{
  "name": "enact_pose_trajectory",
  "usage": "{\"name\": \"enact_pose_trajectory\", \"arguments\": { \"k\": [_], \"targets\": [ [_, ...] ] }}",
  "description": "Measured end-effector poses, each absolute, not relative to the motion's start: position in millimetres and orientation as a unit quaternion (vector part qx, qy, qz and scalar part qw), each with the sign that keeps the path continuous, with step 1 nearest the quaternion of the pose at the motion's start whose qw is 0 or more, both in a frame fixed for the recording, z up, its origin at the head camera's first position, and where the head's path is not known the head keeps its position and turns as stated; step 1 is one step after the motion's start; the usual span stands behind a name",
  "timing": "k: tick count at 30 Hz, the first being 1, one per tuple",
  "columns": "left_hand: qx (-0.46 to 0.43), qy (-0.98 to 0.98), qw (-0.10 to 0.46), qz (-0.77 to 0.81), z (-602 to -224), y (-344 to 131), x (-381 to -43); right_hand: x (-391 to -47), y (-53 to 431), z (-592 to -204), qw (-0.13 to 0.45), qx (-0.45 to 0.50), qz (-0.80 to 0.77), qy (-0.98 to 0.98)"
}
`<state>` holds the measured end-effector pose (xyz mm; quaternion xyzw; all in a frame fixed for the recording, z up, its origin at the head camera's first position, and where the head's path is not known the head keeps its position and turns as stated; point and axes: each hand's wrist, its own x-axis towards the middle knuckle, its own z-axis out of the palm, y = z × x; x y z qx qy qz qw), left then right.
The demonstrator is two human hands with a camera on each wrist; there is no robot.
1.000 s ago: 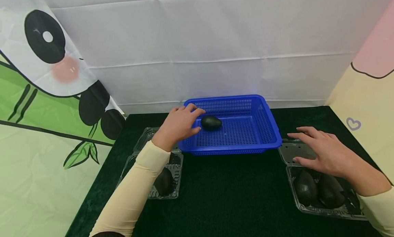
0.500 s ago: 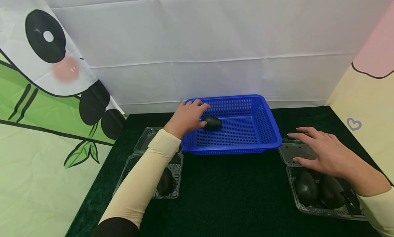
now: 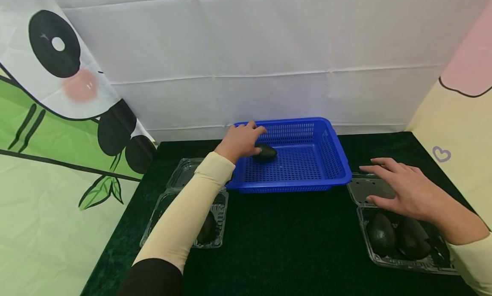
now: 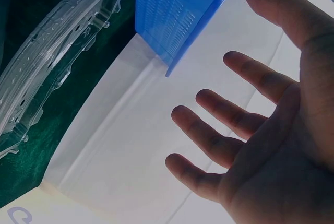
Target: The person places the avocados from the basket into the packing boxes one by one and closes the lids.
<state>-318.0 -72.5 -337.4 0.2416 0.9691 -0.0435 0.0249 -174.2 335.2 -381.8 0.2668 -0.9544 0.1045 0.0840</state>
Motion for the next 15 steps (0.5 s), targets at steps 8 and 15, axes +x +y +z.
{"name": "enact_pose_trajectory", "arguments": {
  "k": [8, 15],
  "targets": [
    [0.247, 0.968, 0.032, -0.044, -339.4, -60.4, -325.9, -174.0, 336.7, -382.6, 0.086, 0.269, 0.101, -0.954],
    [0.240, 0.969, 0.051, -0.042, -345.1, -54.4, -332.2, -173.5, 337.3, -382.9, 0.082, 0.266, 0.103, -0.955]
  ]
}}
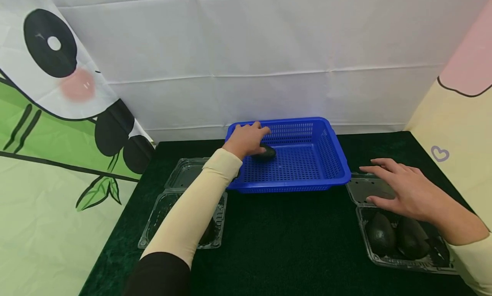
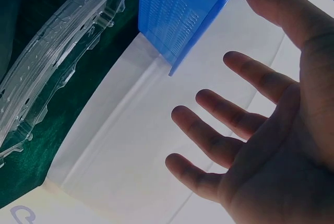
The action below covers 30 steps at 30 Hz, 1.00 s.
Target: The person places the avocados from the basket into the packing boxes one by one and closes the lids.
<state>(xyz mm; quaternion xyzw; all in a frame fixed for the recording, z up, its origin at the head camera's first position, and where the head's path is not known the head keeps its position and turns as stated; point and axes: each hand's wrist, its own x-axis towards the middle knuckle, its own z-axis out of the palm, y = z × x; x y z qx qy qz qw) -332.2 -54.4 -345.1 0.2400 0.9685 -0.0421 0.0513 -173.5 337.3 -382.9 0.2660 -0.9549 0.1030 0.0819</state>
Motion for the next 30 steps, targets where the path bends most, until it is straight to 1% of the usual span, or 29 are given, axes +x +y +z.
{"name": "enact_pose_trajectory", "arguments": {
  "k": [9, 18, 30],
  "targets": [
    [0.237, 0.968, 0.060, -0.052, -352.8, -48.8, -335.8, -174.9, 339.1, -386.1, 0.086, 0.272, 0.102, -0.953],
    [0.226, 0.969, 0.087, -0.051, -365.2, -49.3, -343.1, -175.1, 339.9, -387.1, 0.083, 0.268, 0.104, -0.954],
    [0.227, 0.965, 0.114, -0.068, -373.0, -48.5, -351.7, -174.1, 338.5, -385.9, 0.067, 0.262, 0.105, -0.957]
  ]
}}
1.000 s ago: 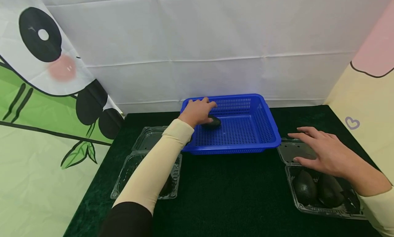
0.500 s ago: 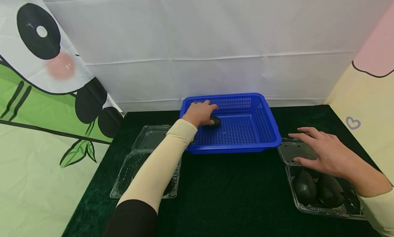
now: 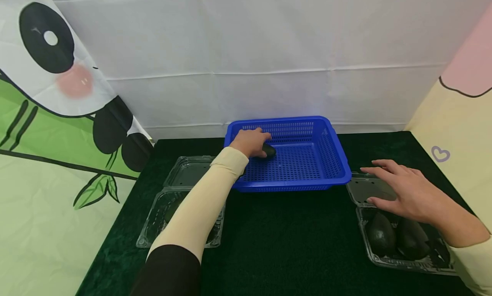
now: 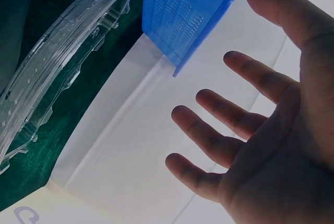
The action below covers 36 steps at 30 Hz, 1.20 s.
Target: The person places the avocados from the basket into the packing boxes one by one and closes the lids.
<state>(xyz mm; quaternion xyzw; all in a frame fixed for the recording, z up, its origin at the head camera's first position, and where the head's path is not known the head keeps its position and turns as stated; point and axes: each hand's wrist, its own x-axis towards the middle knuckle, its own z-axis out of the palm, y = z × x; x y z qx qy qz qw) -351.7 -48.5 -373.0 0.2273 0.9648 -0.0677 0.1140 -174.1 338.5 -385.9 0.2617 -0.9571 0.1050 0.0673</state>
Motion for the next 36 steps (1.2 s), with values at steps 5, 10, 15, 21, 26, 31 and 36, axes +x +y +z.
{"name": "enact_pose_trajectory", "arguments": {
  "k": [5, 10, 15, 21, 26, 31, 36],
  "targets": [
    [0.221, 0.964, 0.124, -0.082, -379.2, -47.6, -355.3, -173.6, 340.5, -385.6, 0.068, 0.258, 0.105, -0.958],
    [0.227, 0.962, 0.127, -0.079, -385.0, -48.4, -357.8, -173.4, 341.8, -386.9, 0.070, 0.258, 0.107, -0.958],
    [0.231, 0.963, 0.124, -0.067, -386.8, -48.7, -356.8, -173.6, 342.4, -388.1, 0.068, 0.257, 0.110, -0.958],
    [0.228, 0.964, 0.122, -0.064, -387.4, -49.1, -356.2, -173.5, 343.2, -388.7, 0.067, 0.256, 0.109, -0.958],
    [0.231, 0.964, 0.116, -0.058, -390.3, -49.4, -357.6, -172.8, 343.9, -388.2, 0.059, 0.249, 0.109, -0.960],
    [0.244, 0.962, 0.111, -0.048, -393.2, -49.7, -357.2, -171.6, 345.0, -388.4, 0.054, 0.246, 0.112, -0.961],
    [0.234, 0.964, 0.124, -0.041, -399.1, -50.9, -359.1, -171.5, 346.5, -390.0, 0.060, 0.248, 0.113, -0.960]
  ]
}}
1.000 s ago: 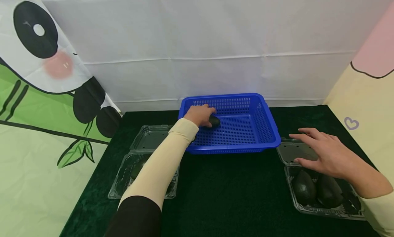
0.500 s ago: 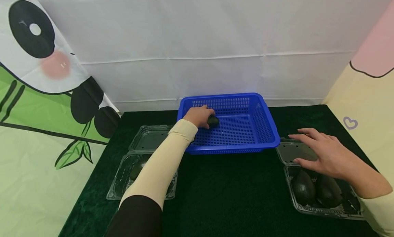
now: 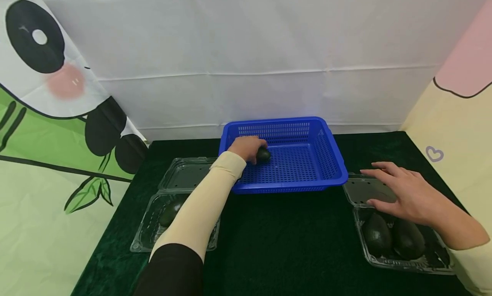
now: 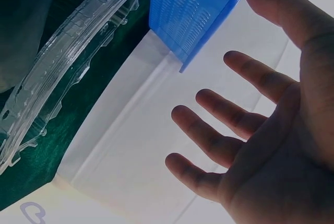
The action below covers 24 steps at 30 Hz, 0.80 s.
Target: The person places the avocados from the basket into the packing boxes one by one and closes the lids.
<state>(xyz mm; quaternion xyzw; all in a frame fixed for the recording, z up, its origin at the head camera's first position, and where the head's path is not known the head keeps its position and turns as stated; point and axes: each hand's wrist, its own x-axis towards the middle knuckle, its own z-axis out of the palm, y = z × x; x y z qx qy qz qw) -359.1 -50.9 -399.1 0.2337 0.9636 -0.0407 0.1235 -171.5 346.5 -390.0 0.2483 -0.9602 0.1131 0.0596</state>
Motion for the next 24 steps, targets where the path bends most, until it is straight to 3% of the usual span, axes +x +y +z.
{"name": "enact_pose_trajectory", "arguments": {
  "k": [24],
  "targets": [
    [0.236, 0.961, 0.130, -0.055, -399.0, -50.4, -360.1, -170.4, 346.2, -389.2, 0.051, 0.244, 0.113, -0.962]
  ]
}}
